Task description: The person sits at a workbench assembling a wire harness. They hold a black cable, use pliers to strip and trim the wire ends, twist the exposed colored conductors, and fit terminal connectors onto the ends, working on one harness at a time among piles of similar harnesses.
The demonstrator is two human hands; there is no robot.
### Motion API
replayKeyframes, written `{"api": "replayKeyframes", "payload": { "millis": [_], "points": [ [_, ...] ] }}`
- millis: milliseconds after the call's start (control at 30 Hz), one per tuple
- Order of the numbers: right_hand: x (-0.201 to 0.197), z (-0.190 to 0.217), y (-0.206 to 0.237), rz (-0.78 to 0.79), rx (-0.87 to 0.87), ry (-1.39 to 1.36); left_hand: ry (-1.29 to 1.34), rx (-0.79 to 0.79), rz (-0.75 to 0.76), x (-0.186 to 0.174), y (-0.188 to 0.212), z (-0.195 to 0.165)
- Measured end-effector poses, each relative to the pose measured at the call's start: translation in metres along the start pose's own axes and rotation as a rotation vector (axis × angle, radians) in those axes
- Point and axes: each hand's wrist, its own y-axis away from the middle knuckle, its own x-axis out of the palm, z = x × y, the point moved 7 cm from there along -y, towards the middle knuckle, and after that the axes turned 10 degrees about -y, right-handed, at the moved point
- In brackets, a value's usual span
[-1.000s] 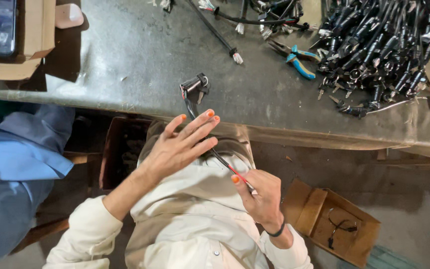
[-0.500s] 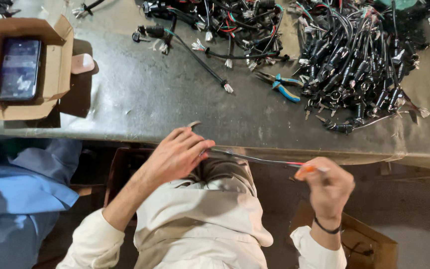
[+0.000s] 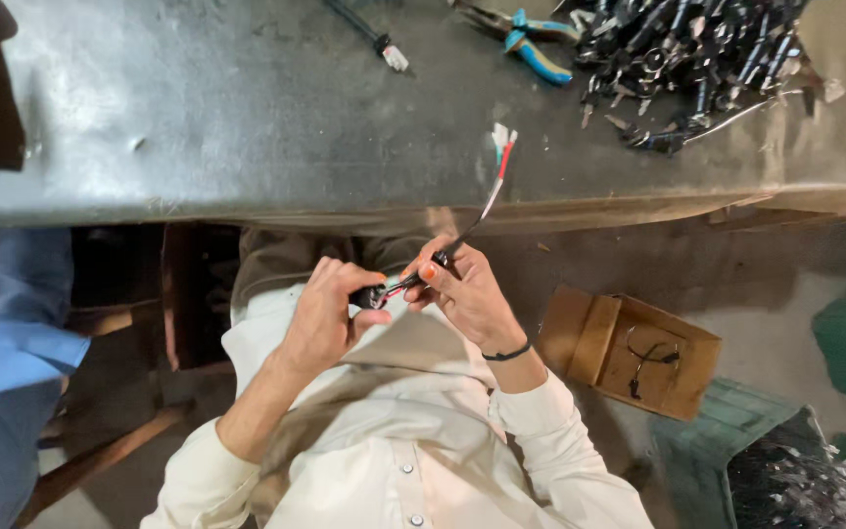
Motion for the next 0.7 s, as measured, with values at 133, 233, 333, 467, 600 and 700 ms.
{"api": "replayKeyframes", "payload": {
  "millis": [133,233,333,467,600,700],
  "points": [
    [-0.002,0.004,0.008,0.027,-0.12,0.172,-0.044,-0.023,-0.031,0.002,0.007,0.006],
    [0.002,0.007,0.016,0.065,-0.262,0.312,-0.109,-0.04,-0.014,0.004,0.005,0.005],
    [0.009,0.006,0.022,0.139,-0.345,0.419,-0.134,-0.017,0.009,0.002,0.001,0.0],
    [0.0,0.005,0.023,-0.008,-0.293,0.271,-0.232,0.023,0.055,-0.005,-0.006,-0.006],
    [0.01,0.008,0.029,-0.023,-0.274,0.258,-0.239,-0.024,0.16,-0.006,-0.011,-0.008],
    [0.023,0.015,0.032,0.001,-0.295,0.325,-0.387,-0.002,0.229,-0.006,-0.014,-0.013]
  ]
}}
